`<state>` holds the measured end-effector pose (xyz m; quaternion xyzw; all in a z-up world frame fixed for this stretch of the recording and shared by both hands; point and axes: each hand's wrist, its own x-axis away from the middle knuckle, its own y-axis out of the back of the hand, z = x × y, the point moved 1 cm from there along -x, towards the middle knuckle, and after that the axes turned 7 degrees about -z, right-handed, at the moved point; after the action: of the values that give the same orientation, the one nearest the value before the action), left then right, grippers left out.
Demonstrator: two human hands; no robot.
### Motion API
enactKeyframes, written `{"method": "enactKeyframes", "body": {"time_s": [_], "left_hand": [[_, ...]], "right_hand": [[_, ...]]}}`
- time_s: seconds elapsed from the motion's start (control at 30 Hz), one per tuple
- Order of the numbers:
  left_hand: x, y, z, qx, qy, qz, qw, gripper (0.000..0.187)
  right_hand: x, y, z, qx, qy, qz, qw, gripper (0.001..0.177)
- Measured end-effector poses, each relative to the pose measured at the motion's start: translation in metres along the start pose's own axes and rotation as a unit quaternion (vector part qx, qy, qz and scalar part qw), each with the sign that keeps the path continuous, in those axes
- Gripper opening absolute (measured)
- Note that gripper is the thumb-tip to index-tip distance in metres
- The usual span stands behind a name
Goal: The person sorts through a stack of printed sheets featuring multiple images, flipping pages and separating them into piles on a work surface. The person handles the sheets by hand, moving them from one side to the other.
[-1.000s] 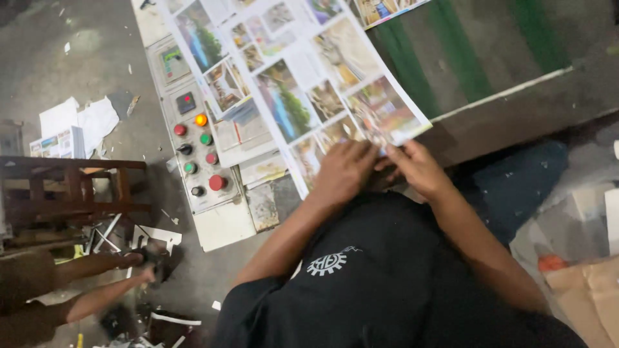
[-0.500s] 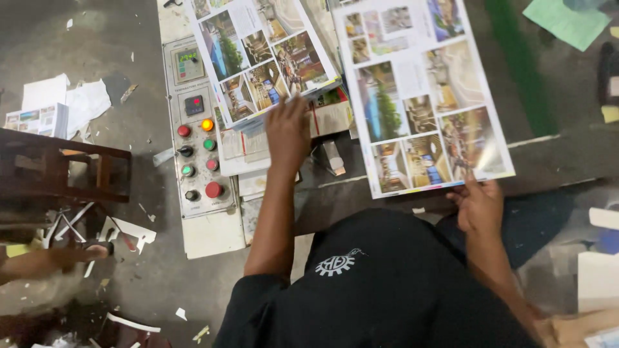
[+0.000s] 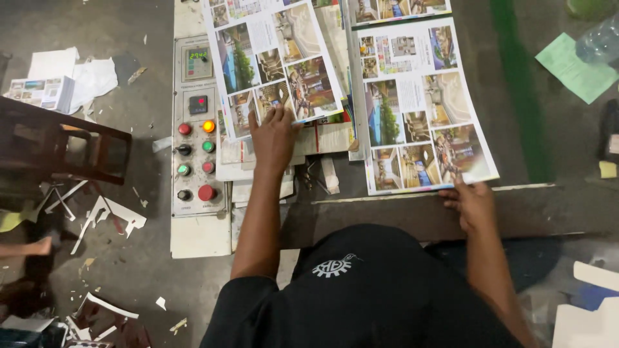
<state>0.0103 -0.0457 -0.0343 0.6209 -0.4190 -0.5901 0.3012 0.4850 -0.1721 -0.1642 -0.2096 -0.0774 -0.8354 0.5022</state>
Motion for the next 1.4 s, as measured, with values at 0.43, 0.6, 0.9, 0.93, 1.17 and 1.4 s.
{"method": "enactKeyframes", "body": {"time_s": [0.43, 0.6, 0.9, 0.93, 1.17, 1.4], "left_hand": [[-0.013, 0.063, -0.031, 0.164, -0.082, -0.192, 0.964, 0.004], [0.028, 0.051, -0.101, 0.309, -0.183, -0.218, 0.908, 0.008], [0.053, 0.039, -0.133, 0.273, -0.237, -0.093, 0.928, 0.017], [0.047, 0.024, -0.117, 0.252, -0.198, -0.069, 0.945, 0.013], [-0.021, -0.018, -0.003, 0.075, -0.097, -0.137, 0.983, 0.045], [-0.053, -0.013, 0.036, 0.047, -0.107, 0.043, 0.992, 0.035]], "right_hand": [[-0.015, -0.044, 0.033, 0.057, -0.010, 0.040, 0.998, 0.031], [0.016, -0.083, 0.028, 0.067, -0.010, 0.143, 0.987, 0.037], [0.042, -0.099, 0.033, -0.053, -0.015, 0.225, 0.973, 0.028], [0.042, -0.089, 0.033, -0.047, 0.015, 0.191, 0.980, 0.028], [0.028, -0.001, 0.009, -0.087, 0.120, 0.020, 0.989, 0.023], [0.032, 0.061, -0.005, -0.067, 0.081, -0.049, 0.993, 0.021]]}}
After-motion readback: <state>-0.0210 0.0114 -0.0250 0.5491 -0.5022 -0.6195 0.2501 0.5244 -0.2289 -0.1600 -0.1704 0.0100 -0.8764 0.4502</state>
